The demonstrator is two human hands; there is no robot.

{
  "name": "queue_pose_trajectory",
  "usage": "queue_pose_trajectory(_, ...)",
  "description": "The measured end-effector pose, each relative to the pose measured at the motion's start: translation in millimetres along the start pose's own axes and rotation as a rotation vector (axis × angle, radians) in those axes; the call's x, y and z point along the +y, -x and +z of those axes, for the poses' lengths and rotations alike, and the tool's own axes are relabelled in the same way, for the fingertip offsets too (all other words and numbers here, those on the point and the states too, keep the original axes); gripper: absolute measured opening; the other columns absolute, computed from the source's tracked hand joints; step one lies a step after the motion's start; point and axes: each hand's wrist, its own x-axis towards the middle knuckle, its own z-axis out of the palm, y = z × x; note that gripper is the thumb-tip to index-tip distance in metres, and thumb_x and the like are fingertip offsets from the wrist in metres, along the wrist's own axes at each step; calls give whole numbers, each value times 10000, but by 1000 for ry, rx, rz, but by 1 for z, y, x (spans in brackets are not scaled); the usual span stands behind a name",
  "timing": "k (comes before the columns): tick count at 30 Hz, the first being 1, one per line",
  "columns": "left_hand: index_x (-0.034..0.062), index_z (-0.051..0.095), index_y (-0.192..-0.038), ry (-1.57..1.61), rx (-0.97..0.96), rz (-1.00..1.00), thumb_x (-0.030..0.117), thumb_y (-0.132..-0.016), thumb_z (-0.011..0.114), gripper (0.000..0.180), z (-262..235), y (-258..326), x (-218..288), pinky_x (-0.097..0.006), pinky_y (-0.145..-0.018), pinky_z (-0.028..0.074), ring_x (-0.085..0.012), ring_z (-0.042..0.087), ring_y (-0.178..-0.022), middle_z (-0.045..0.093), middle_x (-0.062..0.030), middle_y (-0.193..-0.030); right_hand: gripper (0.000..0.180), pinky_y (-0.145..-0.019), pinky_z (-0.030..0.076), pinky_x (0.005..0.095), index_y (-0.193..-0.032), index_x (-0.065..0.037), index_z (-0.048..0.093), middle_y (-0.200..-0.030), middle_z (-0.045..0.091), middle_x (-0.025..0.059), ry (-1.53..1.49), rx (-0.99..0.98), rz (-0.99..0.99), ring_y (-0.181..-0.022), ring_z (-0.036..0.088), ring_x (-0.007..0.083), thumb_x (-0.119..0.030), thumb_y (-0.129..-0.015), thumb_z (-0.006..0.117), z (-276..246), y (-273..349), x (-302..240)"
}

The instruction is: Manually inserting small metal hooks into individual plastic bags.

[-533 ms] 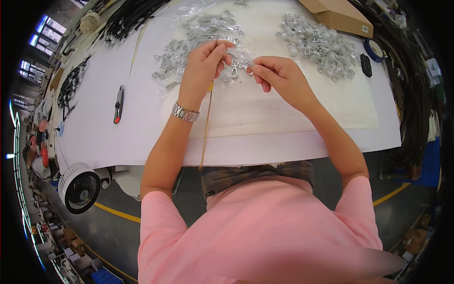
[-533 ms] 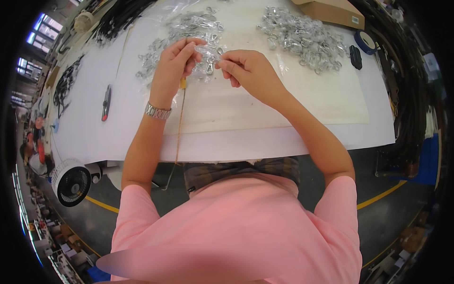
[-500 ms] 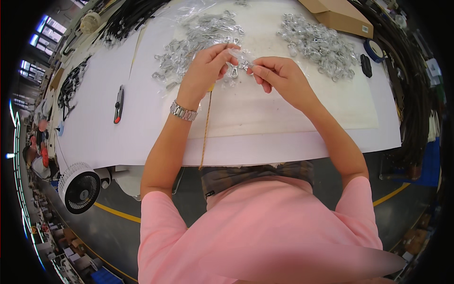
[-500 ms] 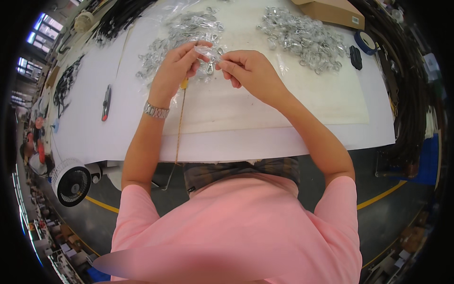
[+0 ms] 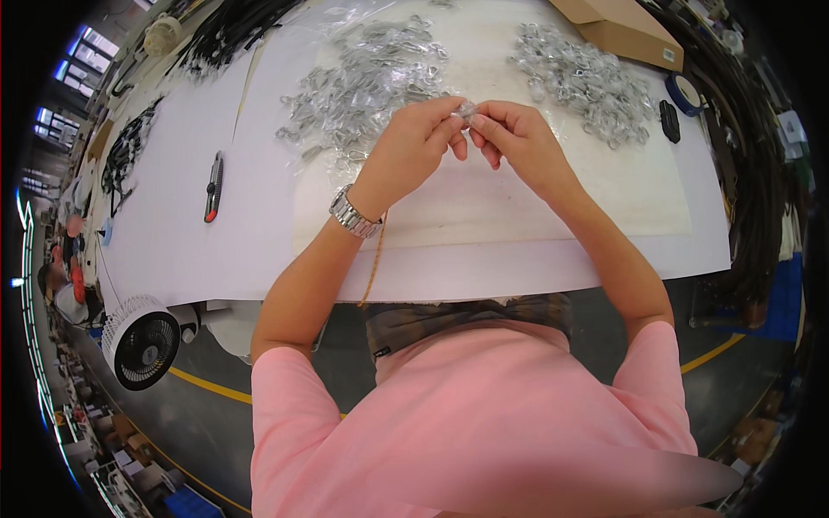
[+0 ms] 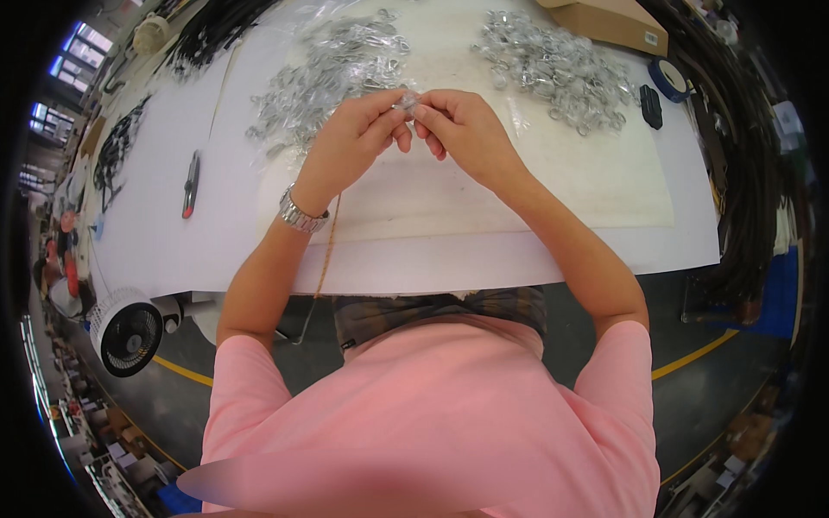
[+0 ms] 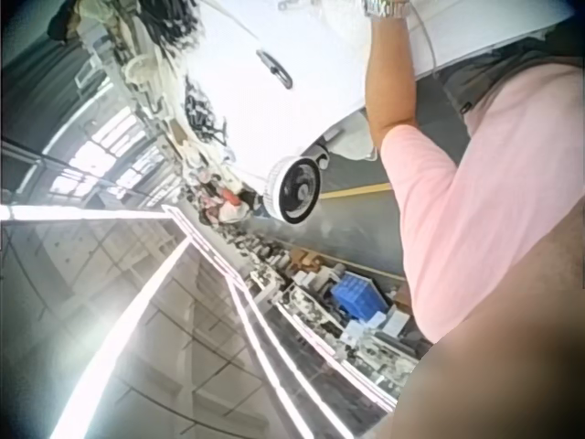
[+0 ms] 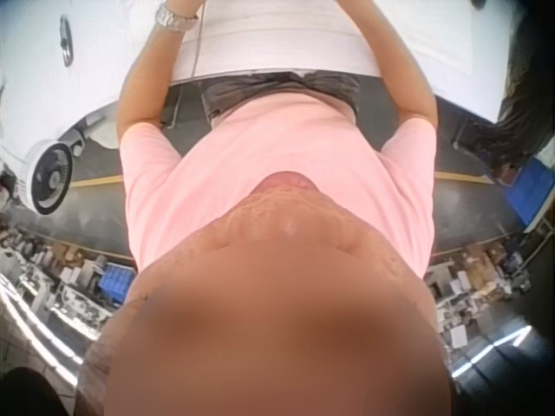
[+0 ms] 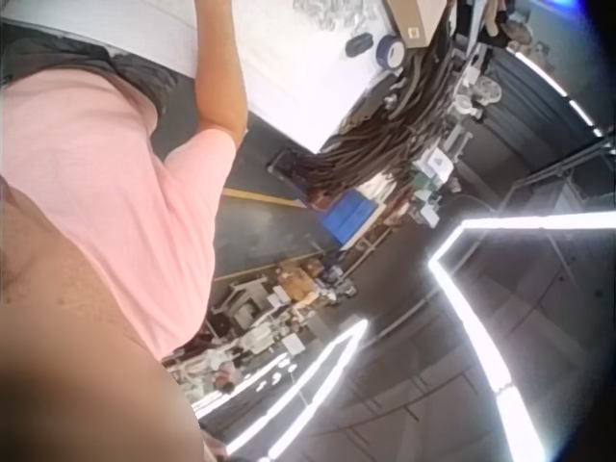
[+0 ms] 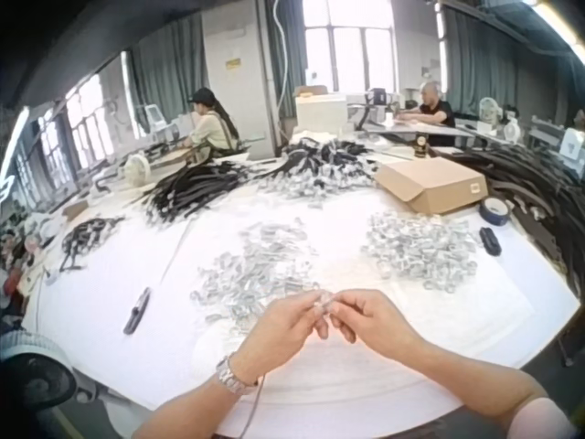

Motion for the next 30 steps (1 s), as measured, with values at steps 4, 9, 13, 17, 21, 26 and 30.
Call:
queue_pose_trajectory(4, -14, 676, -1262, -138, 182, 135, 125, -1037, 516, 309, 15, 4, -15, -288, -597, 456, -104, 539, -613, 673, -45, -723, 226, -559, 494, 242, -979, 9, 673, -778, 663, 21, -77, -34, 56, -598, 584, 79, -165, -1063, 557, 6, 2, -5)
queue_pose_trajectory(9, -8, 694, -1235, -36, 165, -25, 137, -1024, 550, 293, 7, -3, -6, -272, -554, 425, -81, 518, -585, 648, -35, -695, 228, -687, 543, 261, -1124, 39, 640, -914, 702, 64, -463, -21, 175, -715, 636, 98, -158, -1076, 535, -6, -1, -5)
queue_pose_trajectory(13, 6, 724, -1175, 108, 266, -115, 168, -1033, 565, 268, -15, -5, -6, -234, -520, 373, -39, 468, -560, 636, -7, -691, 273, -742, 549, 268, -1173, 45, 638, -998, 705, 75, -1204, 405, 208, -791, 642, 100, -197, -1053, 599, -38, -16, -3)
queue_pose_trajectory(17, 36, 777, -1030, 241, 254, -162, 212, -1004, 599, 252, -20, -9, -11, -249, -536, 387, -49, 492, -547, 658, 9, -656, 336, -779, 553, 269, -1233, -18, 664, -1065, 701, 67, -312, 332, 256, -823, 641, 138, -262, -1004, 694, -18, -13, 13)
queue_pose_trajectory(21, 52, 791, -981, 175, 228, -147, 231, -996, 616, 251, -19, -9, -14, -253, -530, 387, -49, 501, -551, 665, 6, -653, 288, -788, 556, 388, -1097, -49, 717, -1021, 702, 83, 951, 116, -308, -833, 674, 256, -245, -890, 757, 7, -23, 25)
queue_pose_trajectory(26, 51, 789, -1005, 124, 271, -107, 214, -1001, 635, 224, -21, -8, -18, -223, -501, 345, -21, 435, -547, 643, 26, -674, 183, -756, 557, 408, -992, -37, 740, -962, 729, 127, 1319, 79, -212, -868, 709, 296, -175, -875, 716, 15, -31, 16)
queue_pose_trajectory(30, 42, 787, -994, 17, 323, -51, 263, -994, 637, 267, -24, -10, -24, -277, -542, 436, -62, 573, -586, 698, -25, -690, 193, -729, 557, 353, -996, -13, 746, -899, 750, 107, 848, 104, -80, -794, 710, 229, -184, -920, 699, -5, -25, 15)
